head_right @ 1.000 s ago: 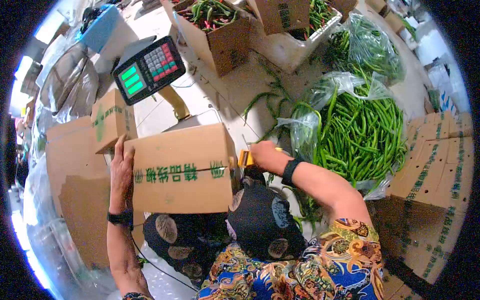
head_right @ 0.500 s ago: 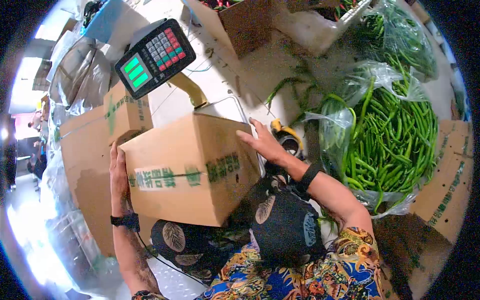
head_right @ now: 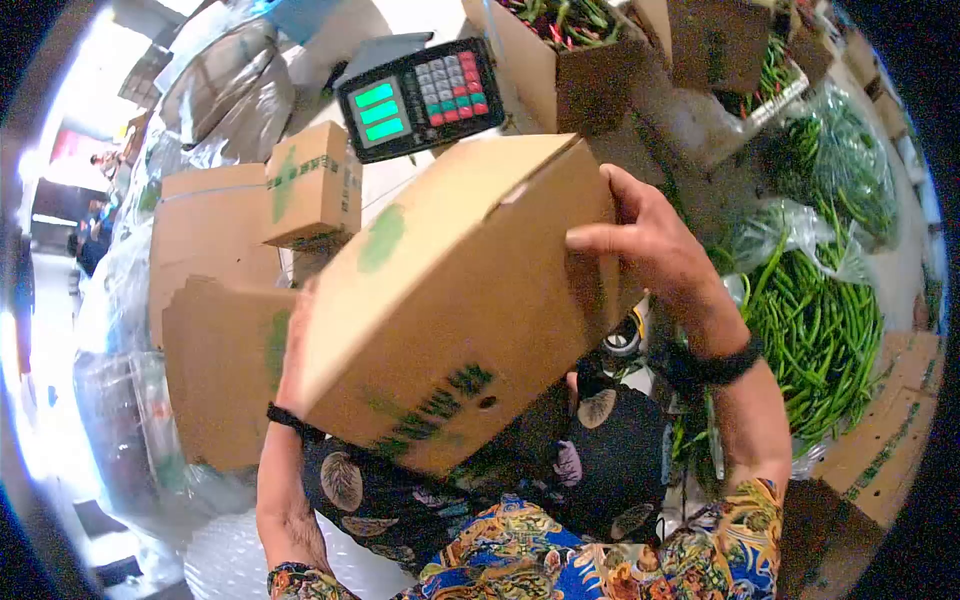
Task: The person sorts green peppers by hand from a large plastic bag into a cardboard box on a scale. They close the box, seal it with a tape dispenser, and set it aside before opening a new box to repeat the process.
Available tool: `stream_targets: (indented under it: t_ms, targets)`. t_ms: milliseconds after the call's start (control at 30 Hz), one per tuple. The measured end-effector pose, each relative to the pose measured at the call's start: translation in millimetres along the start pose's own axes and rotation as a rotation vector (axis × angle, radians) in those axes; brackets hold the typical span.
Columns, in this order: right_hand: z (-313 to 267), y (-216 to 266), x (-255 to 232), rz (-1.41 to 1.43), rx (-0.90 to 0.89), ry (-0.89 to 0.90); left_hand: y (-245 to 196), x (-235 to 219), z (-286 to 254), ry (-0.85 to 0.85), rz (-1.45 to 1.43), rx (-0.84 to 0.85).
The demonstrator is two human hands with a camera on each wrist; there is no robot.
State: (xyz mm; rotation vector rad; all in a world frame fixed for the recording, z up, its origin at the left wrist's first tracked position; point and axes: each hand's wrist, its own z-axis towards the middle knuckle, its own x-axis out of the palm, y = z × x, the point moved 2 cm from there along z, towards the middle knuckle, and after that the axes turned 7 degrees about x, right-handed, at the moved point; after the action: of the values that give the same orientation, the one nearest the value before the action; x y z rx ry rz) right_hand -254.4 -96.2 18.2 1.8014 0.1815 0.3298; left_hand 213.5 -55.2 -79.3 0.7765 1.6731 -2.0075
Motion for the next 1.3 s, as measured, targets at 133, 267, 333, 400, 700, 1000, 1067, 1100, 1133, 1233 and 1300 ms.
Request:
stream_targets:
  t_ms: [133,267,333,400,700,1000,1067,1100,1133,1233,1300]
  targets:
    - [-27,27,60,-0.515,-0.120,0.142,-39,13,2,0.045,-0.513,-0.415]
    - [-35,57,114,-0.741,-0.355,0.262,-108,12,24,0.098,-0.716,-0.358]
    - [-47,60,145,-0.919,-0.520,0.389,-155,0,37,0.129,-0.671,-0.319]
    - [-59,58,170,-1.038,-0.575,0.407,-167,-6,49,0.147,-0.602,-0.234]
    - [-15,28,136,-1.233,-0.448,0.053,-75,43,20,0.067,0.032,-0.263]
    - [4,-57,47,-0.161,0.509,0.103,-65,48,16,0.012,-0.729,-0.269]
    - [-3,-75,31,-0.027,0.533,0.039,-41,58,1,-0.088,-0.748,-0.308]
    - [-7,-90,21,0.110,0.555,-0.030,-29,63,-2,-0.183,-0.765,-0.347]
    - [-8,-111,14,0.202,0.531,-0.070,-15,68,-6,-0.123,-0.573,-0.396]
    - [-4,-161,1,0.141,0.437,-0.261,-5,92,-5,-0.257,0.329,0.118]
    - [-1,-185,-5,-0.257,0.366,-0.443,-19,107,-5,-0.155,0.249,0.094]
